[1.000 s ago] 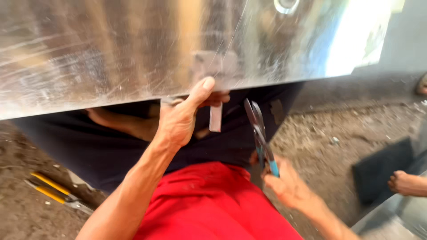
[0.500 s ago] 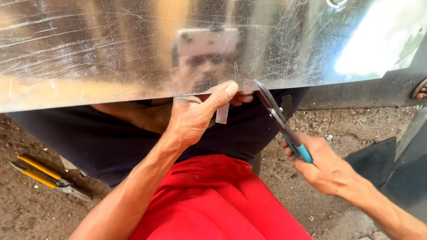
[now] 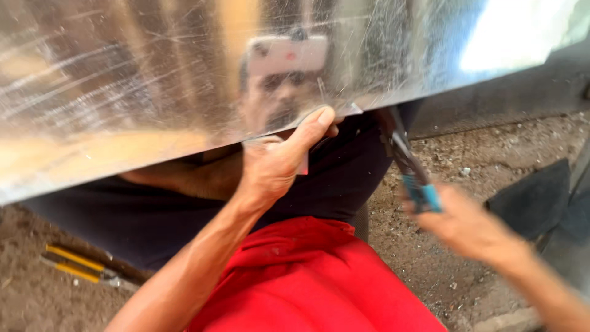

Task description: The person cuts a metal sheet with snips while sitting on the ground, removing small sections from the edge and handling metal scraps.

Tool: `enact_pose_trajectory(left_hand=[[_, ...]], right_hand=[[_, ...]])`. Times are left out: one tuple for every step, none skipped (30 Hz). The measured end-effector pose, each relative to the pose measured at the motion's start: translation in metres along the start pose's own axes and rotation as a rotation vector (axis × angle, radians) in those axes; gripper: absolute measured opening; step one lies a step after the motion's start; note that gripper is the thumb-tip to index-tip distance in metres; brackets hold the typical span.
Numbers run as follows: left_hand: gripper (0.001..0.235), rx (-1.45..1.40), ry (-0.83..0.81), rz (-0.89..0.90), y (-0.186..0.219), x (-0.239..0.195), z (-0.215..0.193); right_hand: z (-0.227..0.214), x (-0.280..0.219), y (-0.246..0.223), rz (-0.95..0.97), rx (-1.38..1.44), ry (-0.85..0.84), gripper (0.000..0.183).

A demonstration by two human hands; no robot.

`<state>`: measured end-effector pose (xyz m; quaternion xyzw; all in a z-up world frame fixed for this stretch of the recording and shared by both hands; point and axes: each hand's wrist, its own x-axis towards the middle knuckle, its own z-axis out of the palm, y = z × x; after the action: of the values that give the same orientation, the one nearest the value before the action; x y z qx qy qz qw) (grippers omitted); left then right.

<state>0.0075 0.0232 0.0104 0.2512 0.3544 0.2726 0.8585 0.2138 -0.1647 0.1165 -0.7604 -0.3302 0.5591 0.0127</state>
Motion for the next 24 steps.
enact_pose_trajectory(left_hand=[[0.019,0.062,0.022,-0.010,-0.006,0.006,0.007],[0.020,0.053,0.003,0.040,-0.011,0.011,0.014],[0.022,0.044,-0.009,0.091,-0.016,0.015,0.019],[0.024,0.035,-0.022,0.142,-0.019,0.019,0.022],[0.026,0.061,-0.025,0.064,-0.019,0.019,0.020],[0.028,0.087,-0.028,-0.014,-0.018,0.018,0.017],[0.030,0.117,-0.040,-0.092,-0.017,0.018,0.015],[0.030,0.137,-0.038,-0.057,-0.015,0.017,0.015],[0.030,0.152,-0.036,-0.018,-0.015,0.015,0.017],[0.030,0.166,-0.033,0.021,-0.014,0.015,0.018],[0.030,0.177,-0.032,0.007,-0.013,0.014,0.018],[0.029,0.189,-0.032,-0.006,-0.011,0.013,0.018],[0.029,0.197,-0.029,-0.015,-0.011,0.014,0.019],[0.028,0.197,-0.043,0.031,-0.010,0.014,0.019],[0.027,0.191,-0.056,0.078,-0.010,0.015,0.021],[0.027,0.185,-0.068,0.125,-0.010,0.015,0.022],[0.027,0.212,-0.045,0.039,-0.009,0.015,0.022],[0.028,0.238,-0.023,-0.047,-0.008,0.014,0.021],[0.028,0.264,-0.001,-0.130,-0.007,0.014,0.020],[0.029,0.262,0.010,-0.101,-0.007,0.013,0.021],[0.029,0.262,0.019,-0.068,-0.007,0.015,0.023],[0.029,0.261,0.027,-0.035,-0.008,0.016,0.026],[0.029,0.132,0.041,0.001,-0.008,0.018,0.033],[0.030,0.002,0.053,0.037,-0.009,0.018,0.044]], right_hand=[[0.022,0.001,-0.006,0.222,0.089,0.027,0.035],[0.050,0.002,-0.017,0.443,0.183,0.052,0.039],[0.071,-0.001,-0.030,0.227,0.425,0.100,0.055],[0.087,0.002,-0.045,0.002,0.659,0.147,0.074],[0.101,0.007,-0.058,0.020,0.775,0.146,0.074],[0.112,0.011,-0.071,0.039,0.891,0.145,0.075],[0.124,0.018,-0.084,-0.009,0.878,0.199,0.066],[0.135,0.024,-0.096,-0.055,0.864,0.254,0.059],[0.140,0.030,-0.105,-0.101,0.841,0.309,0.052],[0.144,0.036,-0.110,-0.061,0.835,0.339,0.046],[0.148,0.041,-0.114,-0.020,0.827,0.365,0.040],[0.151,0.044,-0.116,0.021,0.818,0.391,0.034],[0.153,0.047,-0.115,-0.021,0.797,0.422,0.028],[0.155,0.049,-0.113,-0.063,0.774,0.454,0.023],[0.159,0.049,-0.109,-0.104,0.745,0.486,0.018],[0.166,0.052,-0.106,-0.142,0.765,0.514,0.013],[0.175,0.059,-0.102,-0.187,0.782,0.538,0.009],[0.182,0.066,-0.097,-0.232,0.799,0.562,0.009],[0.186,0.073,-0.091,-0.118,0.884,0.547,0.009],[0.188,0.078,-0.084,-0.001,0.967,0.532,0.011],[0.187,0.083,-0.079,0.112,1.048,0.519,0.014],[0.170,0.071,-0.062,0.240,0.619,0.570,0.033],[0.143,0.054,-0.045,0.351,0.185,0.607,0.055],[0.109,0.036,-0.030,0.298,-0.032,0.665,0.045]])
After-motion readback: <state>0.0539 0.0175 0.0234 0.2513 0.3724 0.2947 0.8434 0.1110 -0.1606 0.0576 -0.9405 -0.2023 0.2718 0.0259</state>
